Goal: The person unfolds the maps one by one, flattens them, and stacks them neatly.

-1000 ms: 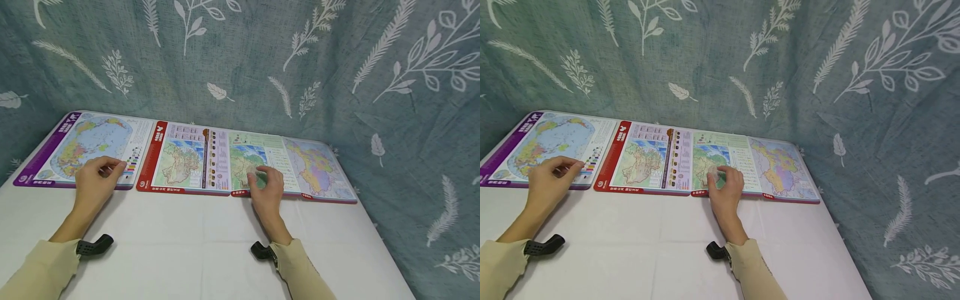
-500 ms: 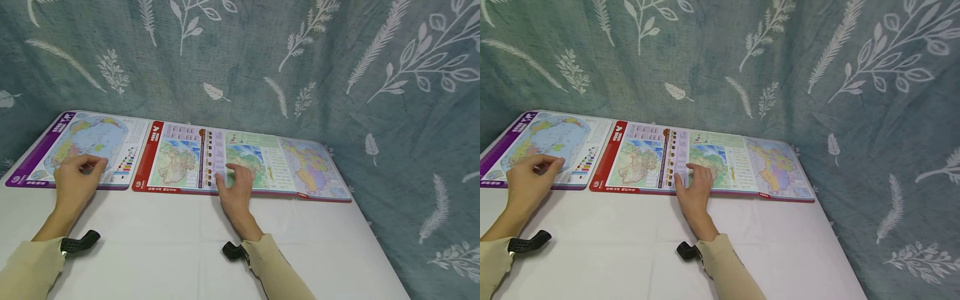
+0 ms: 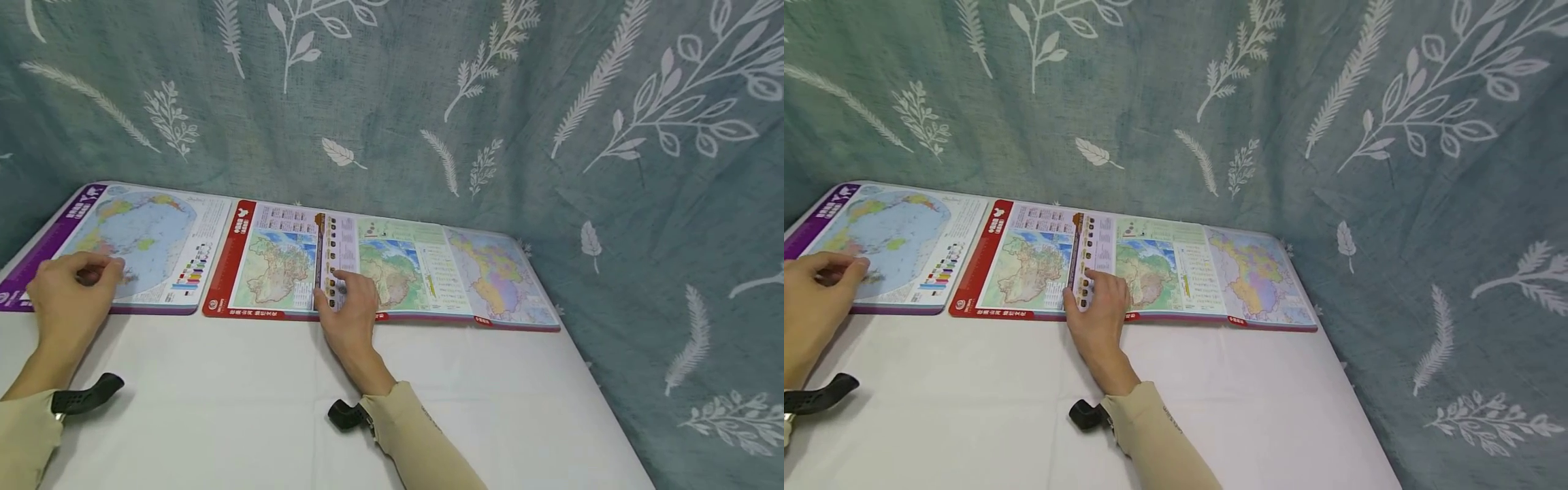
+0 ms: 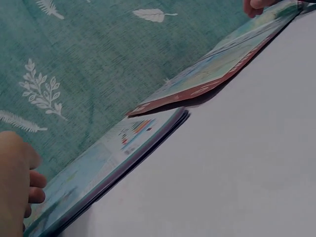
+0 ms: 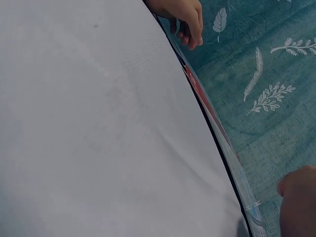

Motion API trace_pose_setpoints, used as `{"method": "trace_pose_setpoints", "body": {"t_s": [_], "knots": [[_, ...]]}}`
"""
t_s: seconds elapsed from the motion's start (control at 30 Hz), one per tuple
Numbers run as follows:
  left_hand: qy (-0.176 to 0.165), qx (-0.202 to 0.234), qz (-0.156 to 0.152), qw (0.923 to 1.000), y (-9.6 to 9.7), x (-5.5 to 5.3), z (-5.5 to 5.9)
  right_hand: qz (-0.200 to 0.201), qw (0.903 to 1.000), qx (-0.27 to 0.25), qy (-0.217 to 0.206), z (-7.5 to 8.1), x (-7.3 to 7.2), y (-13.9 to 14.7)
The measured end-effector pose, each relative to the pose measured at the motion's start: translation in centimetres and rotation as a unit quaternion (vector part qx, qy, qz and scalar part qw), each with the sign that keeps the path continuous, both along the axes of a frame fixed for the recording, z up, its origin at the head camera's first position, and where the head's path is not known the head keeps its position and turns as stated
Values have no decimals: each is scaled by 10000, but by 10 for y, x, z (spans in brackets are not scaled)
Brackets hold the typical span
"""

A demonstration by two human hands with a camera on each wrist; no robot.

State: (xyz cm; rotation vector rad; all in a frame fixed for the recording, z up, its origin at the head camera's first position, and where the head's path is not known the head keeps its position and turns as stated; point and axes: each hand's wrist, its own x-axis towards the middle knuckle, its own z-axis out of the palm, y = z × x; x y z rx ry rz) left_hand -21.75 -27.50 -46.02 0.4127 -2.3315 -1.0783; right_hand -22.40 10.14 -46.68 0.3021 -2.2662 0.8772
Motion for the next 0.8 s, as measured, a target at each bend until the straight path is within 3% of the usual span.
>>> {"method": "trace_pose_setpoints", "body": {"t_s": [0.3,0.5,0.57,0.8], "knots": [[52,-37,406,9992,-24,5,-6,146,9997,183,-38,-3,3,-22],[-706,-160,653,9952,-36,8,-5,330,9984,261,-386,2,7,-44],[-789,-131,727,9941,-40,8,-7,361,9976,386,-449,3,9,-52],[-330,-55,1121,9931,-70,2,-24,512,9927,839,-704,4,15,-83]]}}
